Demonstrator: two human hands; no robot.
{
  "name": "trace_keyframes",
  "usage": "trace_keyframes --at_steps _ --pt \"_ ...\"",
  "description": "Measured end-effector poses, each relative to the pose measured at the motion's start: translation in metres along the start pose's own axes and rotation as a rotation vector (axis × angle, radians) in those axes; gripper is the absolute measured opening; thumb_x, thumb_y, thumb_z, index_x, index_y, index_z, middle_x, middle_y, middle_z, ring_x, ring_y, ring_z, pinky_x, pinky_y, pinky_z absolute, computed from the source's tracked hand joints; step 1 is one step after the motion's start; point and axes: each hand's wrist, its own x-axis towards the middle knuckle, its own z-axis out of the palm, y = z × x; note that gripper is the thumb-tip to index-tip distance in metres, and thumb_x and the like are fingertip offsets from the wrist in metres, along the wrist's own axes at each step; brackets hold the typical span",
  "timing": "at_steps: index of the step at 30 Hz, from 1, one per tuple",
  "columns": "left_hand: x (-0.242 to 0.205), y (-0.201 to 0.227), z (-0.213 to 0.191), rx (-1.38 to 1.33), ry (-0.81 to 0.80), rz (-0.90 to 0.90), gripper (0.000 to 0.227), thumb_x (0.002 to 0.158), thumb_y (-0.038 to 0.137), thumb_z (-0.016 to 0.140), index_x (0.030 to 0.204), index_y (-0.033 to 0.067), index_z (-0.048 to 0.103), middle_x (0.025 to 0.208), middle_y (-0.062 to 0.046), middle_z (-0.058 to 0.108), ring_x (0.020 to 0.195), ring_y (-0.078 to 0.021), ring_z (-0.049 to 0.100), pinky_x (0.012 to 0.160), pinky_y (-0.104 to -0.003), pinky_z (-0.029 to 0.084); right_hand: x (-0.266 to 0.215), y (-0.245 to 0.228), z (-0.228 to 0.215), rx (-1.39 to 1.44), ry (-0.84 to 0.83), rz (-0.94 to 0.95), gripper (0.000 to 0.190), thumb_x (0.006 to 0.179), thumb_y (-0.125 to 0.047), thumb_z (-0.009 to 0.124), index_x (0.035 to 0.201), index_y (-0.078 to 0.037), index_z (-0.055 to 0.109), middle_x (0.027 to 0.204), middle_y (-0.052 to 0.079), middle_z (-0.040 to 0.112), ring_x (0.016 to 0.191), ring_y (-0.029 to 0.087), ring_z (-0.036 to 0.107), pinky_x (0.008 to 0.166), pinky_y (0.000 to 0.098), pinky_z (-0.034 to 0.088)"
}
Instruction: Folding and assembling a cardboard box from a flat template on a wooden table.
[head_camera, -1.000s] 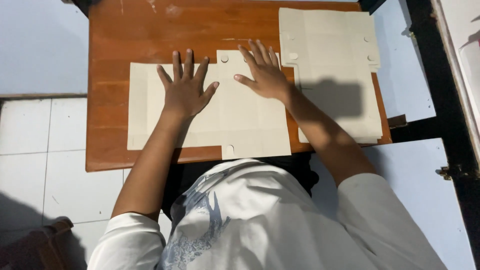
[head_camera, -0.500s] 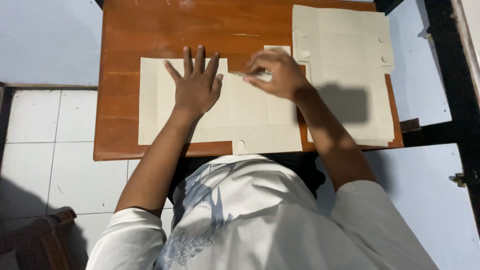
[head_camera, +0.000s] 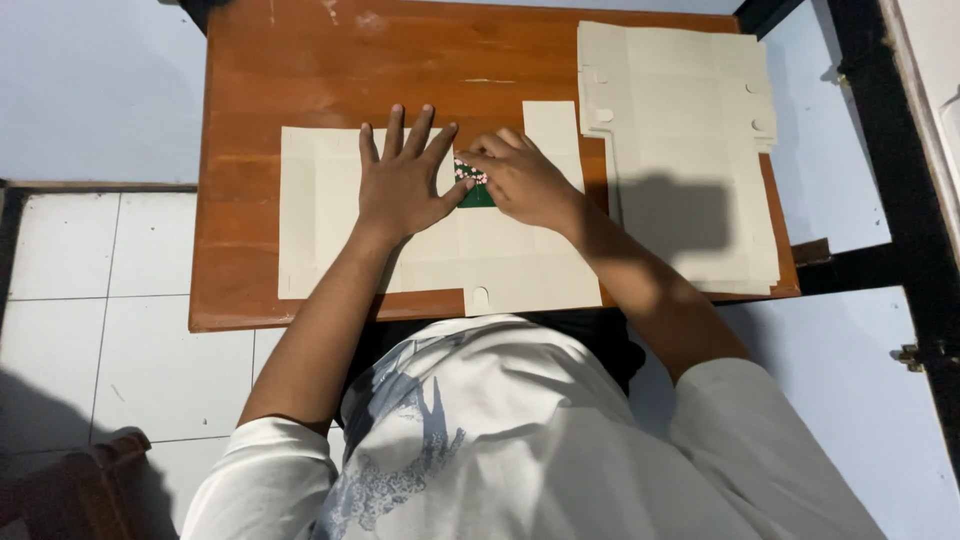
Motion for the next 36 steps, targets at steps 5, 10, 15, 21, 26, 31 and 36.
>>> trace_keyframes --at_steps 5,10,15,21,26,31,36 --pt "0.002 -0.001 -0.002 -0.009 -0.016 -0.01 0.08 0.092 0.071 0.043 0.161 0.032 0.035 0.173 -0.004 0.022 0.159 -0.0344 0.005 0.121 -0.068 -0.001 0.007 -0.003 -0.001 -0.123 -0.008 0.019 0.05 0.091 -0.005 0.051 0.136 -0.019 0.066 0.125 0.005 0.056 0.124 0.028 0.045 0.097 0.0433 0.036" --pt "-0.002 0.001 -0.006 -0.008 0.002 -0.027 0.077 0.094 0.07 0.043 0.161 0.0322 0.037 0.172 -0.003 0.024 0.159 -0.0329 0.007 0.121 -0.066 0.0 -0.002 0.011 -0.014 -0.24 -0.015 0.051 0.042 0.09 -0.006 0.056 0.126 -0.022 0.073 0.14 0.007 0.054 0.146 0.034 0.03 0.11 0.0538 0.027" --pt "0.008 -0.012 0.018 -0.006 0.119 0.065 0.085 0.093 0.078 0.026 0.161 0.0279 0.031 0.171 -0.005 0.017 0.156 -0.0372 0.003 0.117 -0.067 0.0 -0.026 0.027 -0.034 -0.233 -0.082 0.174 0.048 0.091 0.001 0.061 0.128 -0.027 0.074 0.15 0.007 0.052 0.15 0.038 0.027 0.117 0.0618 0.019" --pt "0.007 -0.011 0.017 0.015 0.064 0.039 0.086 0.093 0.078 0.023 0.162 0.0289 0.026 0.172 -0.005 0.013 0.157 -0.0354 -0.001 0.118 -0.066 -0.003 -0.049 0.047 -0.032 -0.147 0.0 0.148 0.055 0.091 0.003 0.049 0.132 -0.026 0.073 0.144 0.005 0.057 0.145 0.032 0.038 0.11 0.0529 0.025" --pt "0.006 -0.012 0.012 -0.028 0.056 0.061 0.086 0.093 0.078 0.024 0.162 0.0264 0.028 0.172 -0.006 0.013 0.156 -0.0366 -0.002 0.118 -0.067 -0.004 -0.05 0.047 -0.036 0.071 -0.069 0.255 0.057 0.089 -0.002 0.037 0.133 -0.015 0.071 0.151 0.009 0.052 0.144 0.03 0.039 0.115 0.0553 0.028" --pt "-0.004 -0.012 0.001 -0.134 0.112 0.168 0.106 0.078 0.092 0.035 0.156 0.0206 0.039 0.166 -0.016 0.025 0.154 -0.0414 0.002 0.113 -0.072 -0.008 -0.043 0.022 -0.057 0.11 -0.107 0.336 0.049 0.097 -0.021 0.038 0.137 -0.015 0.065 0.154 0.01 0.048 0.146 0.029 0.035 0.115 0.0547 0.019" --pt "0.0 -0.011 0.0 -0.335 0.316 0.375 0.061 0.091 0.071 0.058 0.124 0.0207 0.072 0.142 -0.009 0.058 0.147 -0.0443 0.027 0.111 -0.066 0.003 -0.053 -0.029 -0.076 0.182 0.041 0.427 0.062 0.104 -0.042 0.037 0.157 -0.01 0.039 0.163 0.017 0.032 0.154 0.035 0.018 0.121 0.0572 0.011"
